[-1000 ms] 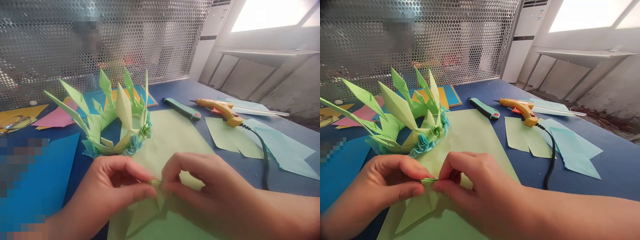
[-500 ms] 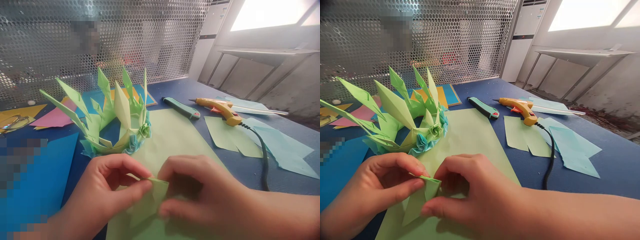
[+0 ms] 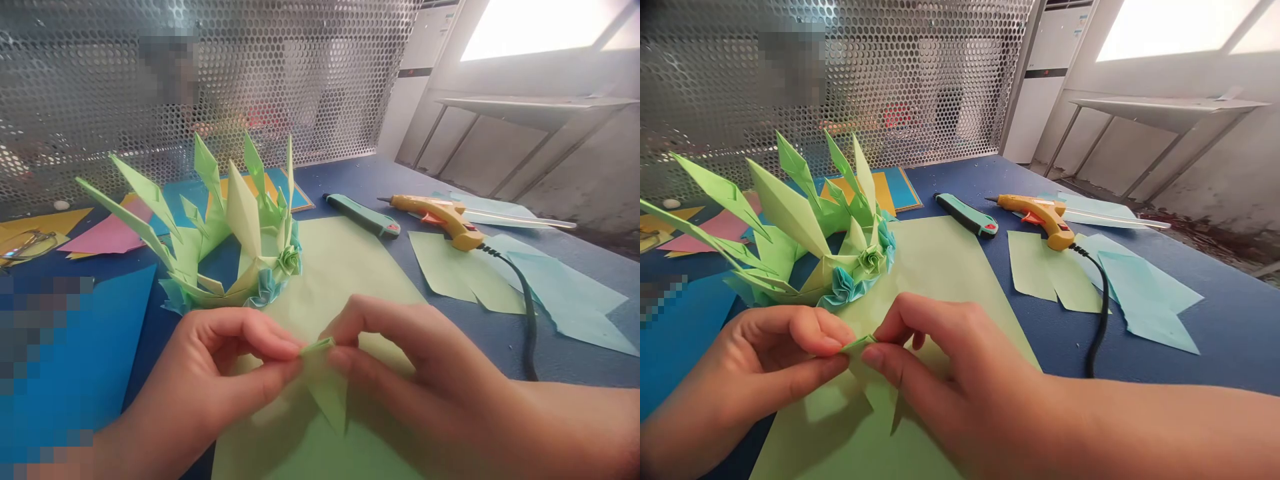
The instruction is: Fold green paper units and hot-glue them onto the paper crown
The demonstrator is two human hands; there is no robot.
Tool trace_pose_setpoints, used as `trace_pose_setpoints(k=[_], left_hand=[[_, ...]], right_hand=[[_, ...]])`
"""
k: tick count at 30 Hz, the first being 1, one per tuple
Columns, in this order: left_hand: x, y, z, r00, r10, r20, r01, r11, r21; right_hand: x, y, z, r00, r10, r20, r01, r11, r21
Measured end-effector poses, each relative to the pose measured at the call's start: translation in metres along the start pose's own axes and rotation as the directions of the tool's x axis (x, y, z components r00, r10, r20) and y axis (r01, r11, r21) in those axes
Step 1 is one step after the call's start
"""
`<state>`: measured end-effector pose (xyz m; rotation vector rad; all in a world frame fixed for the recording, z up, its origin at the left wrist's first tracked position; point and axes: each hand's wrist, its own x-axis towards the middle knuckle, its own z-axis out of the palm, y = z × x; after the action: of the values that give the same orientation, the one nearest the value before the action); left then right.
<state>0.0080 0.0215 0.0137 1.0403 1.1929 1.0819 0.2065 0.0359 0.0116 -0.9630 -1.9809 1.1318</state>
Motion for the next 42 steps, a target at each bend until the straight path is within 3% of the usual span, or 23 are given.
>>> trace_pose_setpoints(k=[8, 18, 23, 27, 31, 38, 42], left_hand=[[-0.001, 0.004, 0.002, 0.997, -0.067, -0.043, 0.070, 0.996, 0.061], [-0.003, -0.002, 0.003, 0.996, -0.087, 0.009, 0.085, 0.984, 0.158], [-0.004, -0.004, 0.003, 0.997, -0.073, 0.039, 0.065, 0.983, 0.171], [-0.003, -0.002, 0.003, 0.993, -0.104, 0.055, 0.094, 0.982, 0.164], [-0.005, 0.000, 0.003, 0.992, -0.101, 0.080, 0.075, 0.959, 0.272], [-0.008, 0.002, 0.005, 0.991, -0.125, 0.052, 0.110, 0.966, 0.233], [-0.005, -0.001, 0.003, 0.993, -0.110, 0.053, 0.100, 0.982, 0.163]], right_hand=[[0.001, 0.002, 0.001, 0.991, -0.107, -0.082, 0.091, 0.980, -0.178], [-0.003, 0.004, -0.001, 0.986, -0.164, -0.011, 0.154, 0.943, -0.296], [0.000, 0.003, -0.003, 0.963, -0.270, 0.019, 0.256, 0.886, -0.387], [-0.002, 0.000, -0.001, 0.958, -0.287, 0.011, 0.266, 0.876, -0.402], [-0.009, 0.001, -0.001, 0.950, -0.311, 0.004, 0.285, 0.867, -0.409], [-0.004, 0.004, -0.007, 0.928, -0.361, 0.096, 0.371, 0.867, -0.333], [-0.001, 0.003, -0.006, 0.941, -0.339, 0.009, 0.325, 0.893, -0.311]])
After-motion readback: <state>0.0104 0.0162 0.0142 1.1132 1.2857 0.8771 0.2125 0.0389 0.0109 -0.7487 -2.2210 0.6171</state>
